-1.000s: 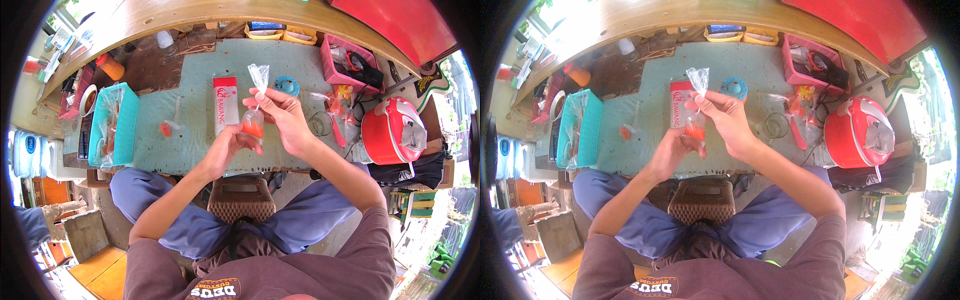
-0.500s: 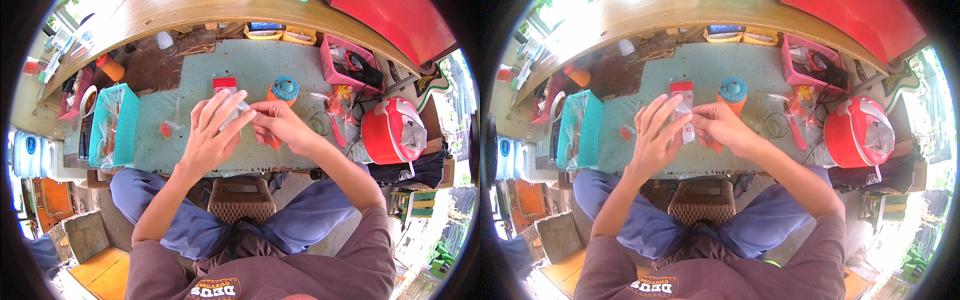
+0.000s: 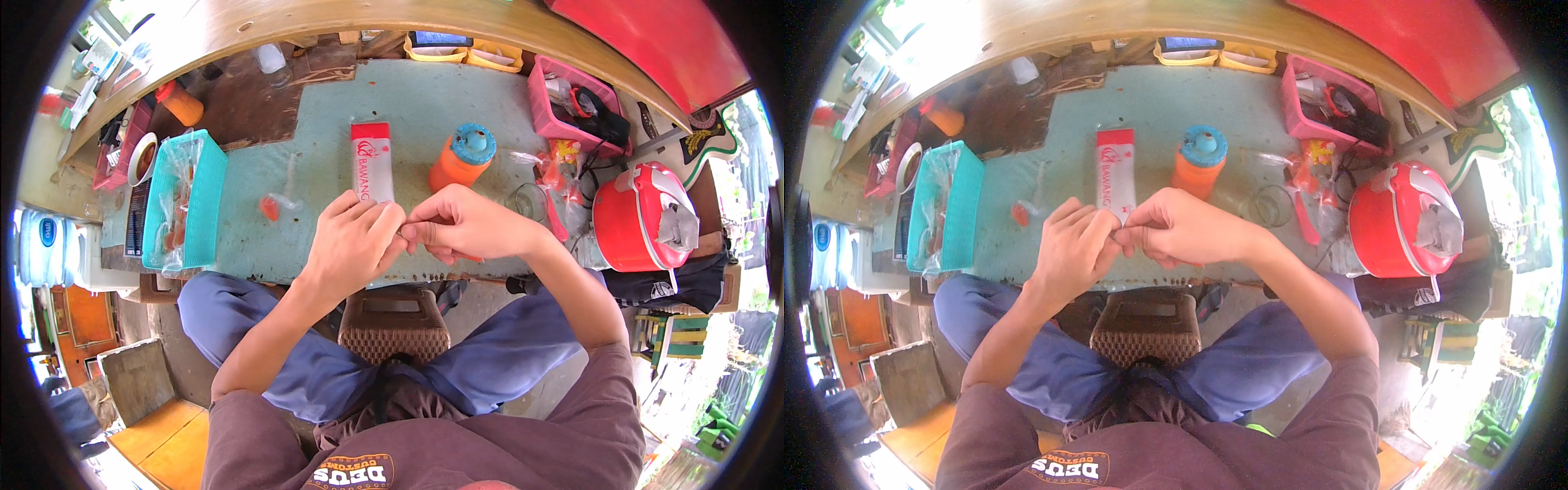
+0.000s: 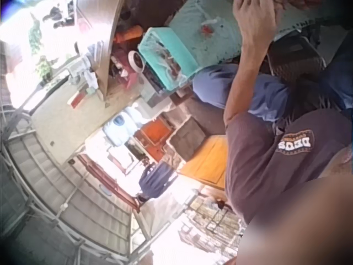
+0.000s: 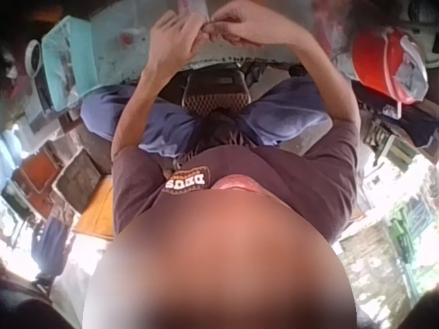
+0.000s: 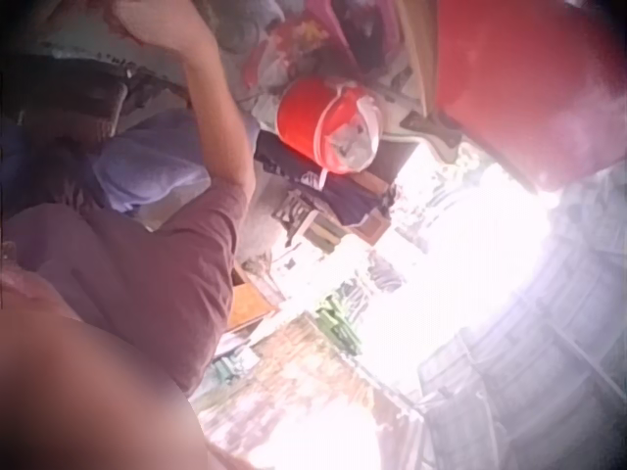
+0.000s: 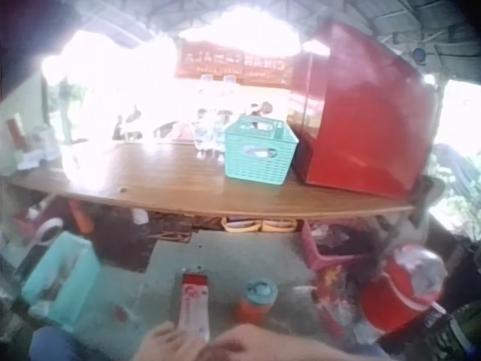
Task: The person sits at a cluttered table and wraps small red candies in clear plastic bags. They open each bag, place a candy inside, and fold or twist the top to close it. The wrapped candies are set aside on the table.
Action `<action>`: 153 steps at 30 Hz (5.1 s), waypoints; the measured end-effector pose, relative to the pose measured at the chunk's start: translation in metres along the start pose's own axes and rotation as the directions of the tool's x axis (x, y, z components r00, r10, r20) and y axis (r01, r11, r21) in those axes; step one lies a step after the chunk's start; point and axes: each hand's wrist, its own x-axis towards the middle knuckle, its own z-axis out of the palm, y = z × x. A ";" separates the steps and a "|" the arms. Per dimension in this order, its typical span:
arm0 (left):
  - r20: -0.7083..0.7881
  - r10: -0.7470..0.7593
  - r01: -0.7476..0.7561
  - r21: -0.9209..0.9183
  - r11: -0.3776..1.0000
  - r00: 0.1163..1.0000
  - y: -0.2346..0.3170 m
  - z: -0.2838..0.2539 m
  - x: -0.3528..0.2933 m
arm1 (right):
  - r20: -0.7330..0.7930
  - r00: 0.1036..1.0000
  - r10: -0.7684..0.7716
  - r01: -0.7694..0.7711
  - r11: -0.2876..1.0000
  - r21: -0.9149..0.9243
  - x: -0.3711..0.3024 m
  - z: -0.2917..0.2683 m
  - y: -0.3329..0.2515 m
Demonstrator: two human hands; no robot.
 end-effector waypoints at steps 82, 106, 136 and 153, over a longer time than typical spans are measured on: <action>-0.105 -0.124 0.091 -0.276 0.957 0.987 0.002 0.011 -0.003 | -0.383 0.924 0.007 0.233 0.784 0.576 0.026 0.026 0.031; 0.288 -0.689 0.416 -0.909 0.022 0.665 -0.003 0.045 -0.001 | -0.503 0.858 -0.100 0.276 0.917 0.287 0.052 0.042 0.038; 0.409 -0.798 0.667 -0.745 -0.012 0.442 -0.027 0.044 -0.014 | -0.462 0.654 -0.599 -0.181 0.469 -0.864 0.068 0.075 0.056; 0.472 -0.768 0.380 -0.868 -0.320 0.432 -0.034 0.053 -0.015 | -0.503 0.637 -0.584 -0.195 0.509 -0.838 0.064 0.074 0.065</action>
